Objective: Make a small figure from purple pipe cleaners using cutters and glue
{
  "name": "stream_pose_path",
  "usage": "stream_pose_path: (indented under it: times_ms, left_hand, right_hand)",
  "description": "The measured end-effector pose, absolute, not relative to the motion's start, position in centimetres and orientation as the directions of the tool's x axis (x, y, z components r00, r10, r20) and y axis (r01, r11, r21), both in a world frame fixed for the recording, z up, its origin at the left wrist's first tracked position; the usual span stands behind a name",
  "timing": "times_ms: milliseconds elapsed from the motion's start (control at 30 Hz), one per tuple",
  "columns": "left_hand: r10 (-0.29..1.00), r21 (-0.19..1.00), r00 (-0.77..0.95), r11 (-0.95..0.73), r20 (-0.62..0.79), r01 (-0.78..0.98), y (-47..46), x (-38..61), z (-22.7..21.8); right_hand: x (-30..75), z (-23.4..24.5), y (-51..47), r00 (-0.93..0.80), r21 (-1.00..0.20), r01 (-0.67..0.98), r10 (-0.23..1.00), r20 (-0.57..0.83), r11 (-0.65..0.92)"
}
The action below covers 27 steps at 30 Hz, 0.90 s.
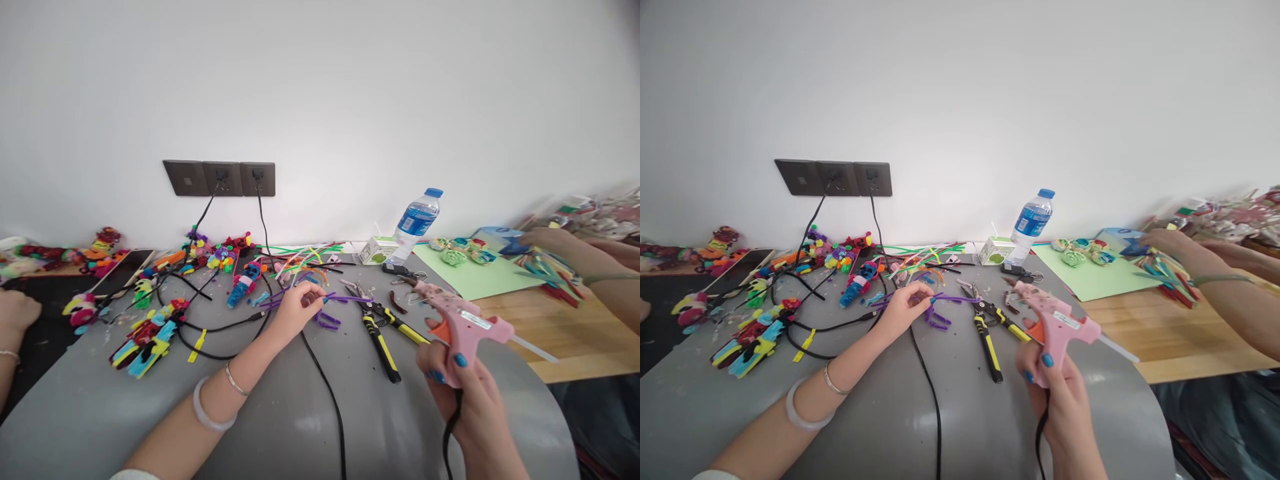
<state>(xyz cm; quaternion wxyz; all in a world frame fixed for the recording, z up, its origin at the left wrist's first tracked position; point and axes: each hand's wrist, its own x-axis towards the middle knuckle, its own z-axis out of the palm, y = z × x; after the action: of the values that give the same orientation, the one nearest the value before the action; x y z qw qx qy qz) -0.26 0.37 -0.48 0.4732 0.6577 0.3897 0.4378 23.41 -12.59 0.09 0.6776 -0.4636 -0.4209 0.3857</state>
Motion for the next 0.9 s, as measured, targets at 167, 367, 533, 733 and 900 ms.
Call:
stream_pose_path:
  times_ms: [167, 367, 533, 733, 900]
  left_hand:
    - [0.938, 0.960, 0.260, -0.262, 0.229, 0.101, 0.4, -0.4, -0.4]
    - [0.937, 0.944, 0.218, -0.305, 0.273, 0.130, 0.6, -0.6, -0.3]
    - [0.937, 0.940, 0.208, -0.312, 0.281, 0.134, 0.5, -0.5, -0.3]
    - [0.934, 0.937, 0.219, -0.318, 0.283, 0.145, 0.5, -0.5, -0.2]
    - [0.927, 0.929, 0.223, -0.339, 0.303, 0.147, 0.5, -0.5, -0.4]
  right_hand:
    - [19.4, -1.1, -12.1, 0.259, -0.954, -0.187, 0.949, 0.180, 0.232]
    - [16.4, -3.3, -11.2, 0.268, -0.976, -0.043, 0.944, 0.193, 0.212]
    - [15.9, -4.2, -11.2, 0.245, -0.969, 0.033, 0.938, 0.245, 0.244]
    - [16.1, -4.4, -11.4, 0.215, -0.967, 0.048, 0.943, 0.255, 0.251]
    - [16.4, -4.8, -11.4, 0.183, -0.970, 0.079, 0.954, 0.239, 0.228]
